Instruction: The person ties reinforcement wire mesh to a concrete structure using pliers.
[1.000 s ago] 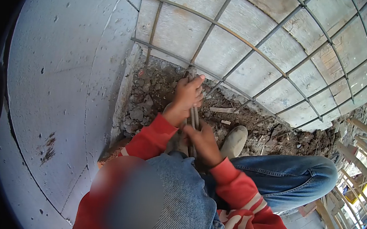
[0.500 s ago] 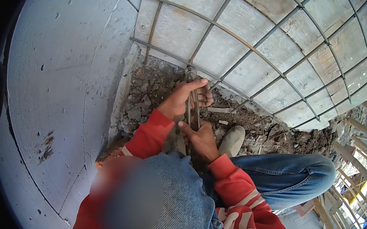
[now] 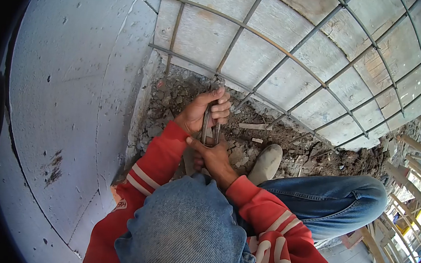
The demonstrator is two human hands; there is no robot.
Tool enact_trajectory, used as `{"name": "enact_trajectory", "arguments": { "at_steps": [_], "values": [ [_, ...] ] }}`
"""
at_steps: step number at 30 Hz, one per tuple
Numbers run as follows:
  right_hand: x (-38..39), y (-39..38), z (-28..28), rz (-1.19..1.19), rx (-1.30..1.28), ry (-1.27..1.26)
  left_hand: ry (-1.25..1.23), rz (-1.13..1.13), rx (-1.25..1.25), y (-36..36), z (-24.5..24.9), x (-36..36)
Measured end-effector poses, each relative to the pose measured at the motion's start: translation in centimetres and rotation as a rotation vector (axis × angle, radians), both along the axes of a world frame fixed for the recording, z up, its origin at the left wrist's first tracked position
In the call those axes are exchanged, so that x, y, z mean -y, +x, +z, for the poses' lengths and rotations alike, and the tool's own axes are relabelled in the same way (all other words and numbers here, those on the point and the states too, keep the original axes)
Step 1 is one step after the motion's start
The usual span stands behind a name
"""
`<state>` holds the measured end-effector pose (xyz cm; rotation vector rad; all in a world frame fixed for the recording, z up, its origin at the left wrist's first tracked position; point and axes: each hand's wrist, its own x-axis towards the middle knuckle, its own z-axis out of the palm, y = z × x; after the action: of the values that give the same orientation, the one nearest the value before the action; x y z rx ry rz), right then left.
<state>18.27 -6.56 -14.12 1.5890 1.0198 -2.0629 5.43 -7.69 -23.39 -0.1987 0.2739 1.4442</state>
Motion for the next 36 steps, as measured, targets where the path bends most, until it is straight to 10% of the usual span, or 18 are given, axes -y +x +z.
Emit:
{"name": "enact_trajectory", "arguments": {
  "at_steps": [5,10,15,20,22,25,27,31,36],
  "values": [
    [-2.6,3.4,-1.9,-0.474,-0.68,-1.14,0.035,0.108,0.135,1.5,1.4,-1.2],
    [-2.8,2.9,0.6,-0.202,-0.142,-0.56,-0.379,0.101,-0.05,2.2,2.3,-1.8],
    [-1.2,3.6,1.3,0.375,0.039,0.718,-0.961,0.202,-0.706,4.0,3.8,-4.5],
    [-2.0,4.1,-1.4,0.433,0.092,0.368,-0.731,0.087,-0.872,1.9,3.8,-2.3],
    [-2.5,4.7,-0.3,-0.488,-0.539,-0.945,-0.406,0.158,-0.293,0.9,3.0,-1.0],
    [-2.4,5.9,-1.7,-0.685,-0.62,-1.221,-0.262,0.132,0.053,1.3,5.6,-1.0],
    [-2.8,4.7,0.0,-0.448,-0.493,-0.935,-0.171,0.215,0.219,2.4,1.8,-1.0],
    [-3.7,3.2,1.4,0.067,-0.199,-0.08,-0.555,0.147,-0.467,2.4,4.6,-0.9],
    [-5.0,3.2,1.9,0.017,-0.241,-0.297,-0.567,0.124,-0.932,2.1,5.9,0.1]
  ]
}}
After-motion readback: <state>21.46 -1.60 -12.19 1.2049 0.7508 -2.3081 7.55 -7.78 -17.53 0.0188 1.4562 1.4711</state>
